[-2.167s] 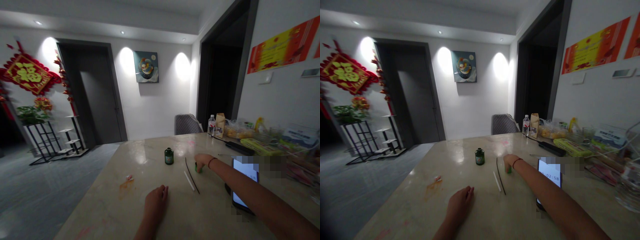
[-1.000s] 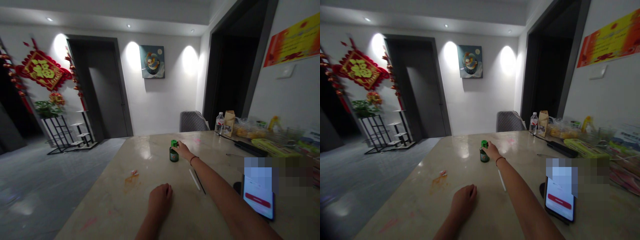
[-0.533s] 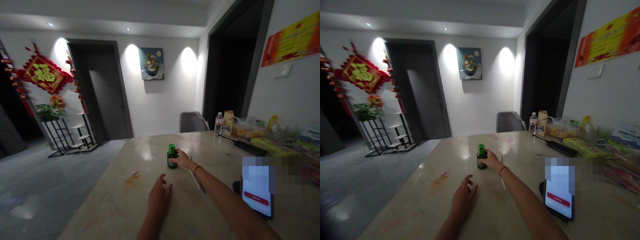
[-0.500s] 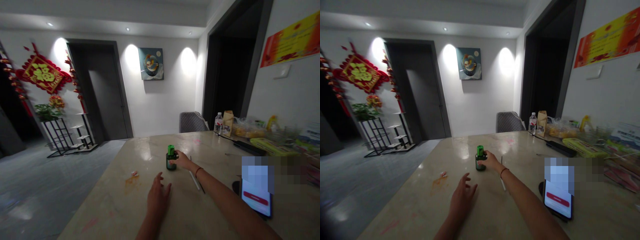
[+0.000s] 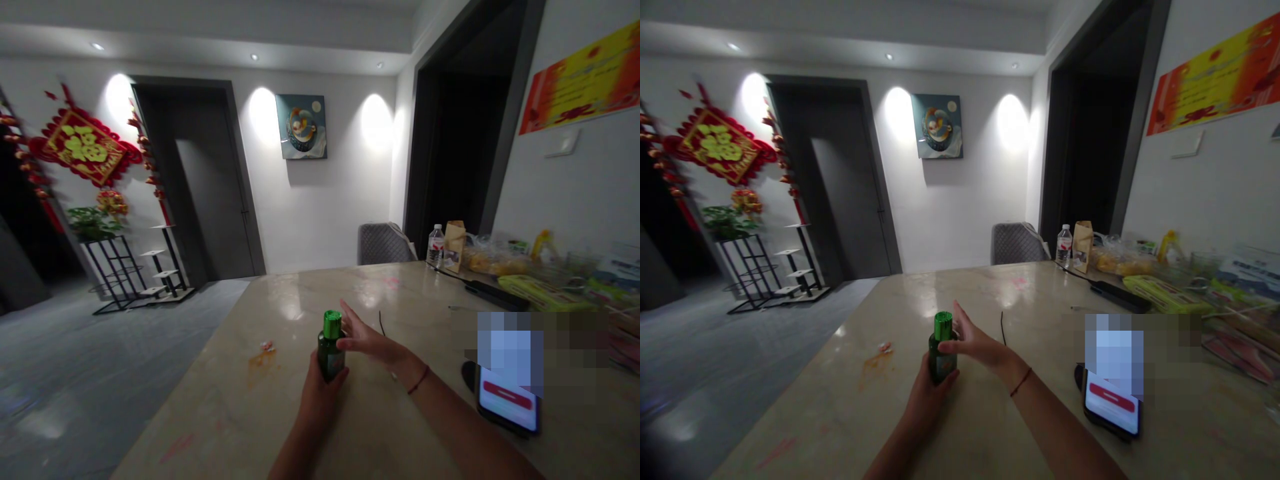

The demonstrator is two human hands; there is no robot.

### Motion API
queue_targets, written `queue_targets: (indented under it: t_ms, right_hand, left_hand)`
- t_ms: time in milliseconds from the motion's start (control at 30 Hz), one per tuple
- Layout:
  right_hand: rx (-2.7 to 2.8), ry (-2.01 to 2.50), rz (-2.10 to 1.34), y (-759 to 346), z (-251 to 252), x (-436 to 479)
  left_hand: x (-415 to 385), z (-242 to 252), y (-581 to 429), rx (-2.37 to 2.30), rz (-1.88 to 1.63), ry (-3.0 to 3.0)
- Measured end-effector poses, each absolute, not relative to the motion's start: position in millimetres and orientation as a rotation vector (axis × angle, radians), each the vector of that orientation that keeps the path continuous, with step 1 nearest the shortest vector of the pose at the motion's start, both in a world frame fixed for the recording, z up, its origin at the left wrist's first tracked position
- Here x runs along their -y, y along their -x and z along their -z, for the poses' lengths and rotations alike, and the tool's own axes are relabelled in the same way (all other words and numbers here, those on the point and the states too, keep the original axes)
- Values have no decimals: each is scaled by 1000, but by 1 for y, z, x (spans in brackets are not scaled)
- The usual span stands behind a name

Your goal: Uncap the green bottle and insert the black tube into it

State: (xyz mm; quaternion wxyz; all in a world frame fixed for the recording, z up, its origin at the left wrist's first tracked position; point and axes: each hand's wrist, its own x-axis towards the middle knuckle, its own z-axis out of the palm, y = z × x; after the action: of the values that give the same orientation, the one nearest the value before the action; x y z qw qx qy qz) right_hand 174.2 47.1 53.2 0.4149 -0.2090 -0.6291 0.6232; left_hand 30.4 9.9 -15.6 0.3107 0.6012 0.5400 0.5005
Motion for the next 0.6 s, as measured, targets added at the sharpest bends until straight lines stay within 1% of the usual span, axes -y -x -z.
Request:
queue_targets:
  t_ms: [67,133,433,600]
  right_hand:
    - [1447,445,-1684,-173,-59,-45]
    - [1384,457,-1734,-172,-62,-43]
    - [1346,617,-1768,-195,-85,-32]
    - [1093,838,-1577,-197,-86,-40]
  left_hand:
    - [-11,18,-29,-1419,-1321,-1586]
    - [-12,19,-28,-1429,-1329,-1584]
    - [-16,23,-28,-1464,-1384,-1559]
    - [-14,22,-30,-1488,-1350,-1579]
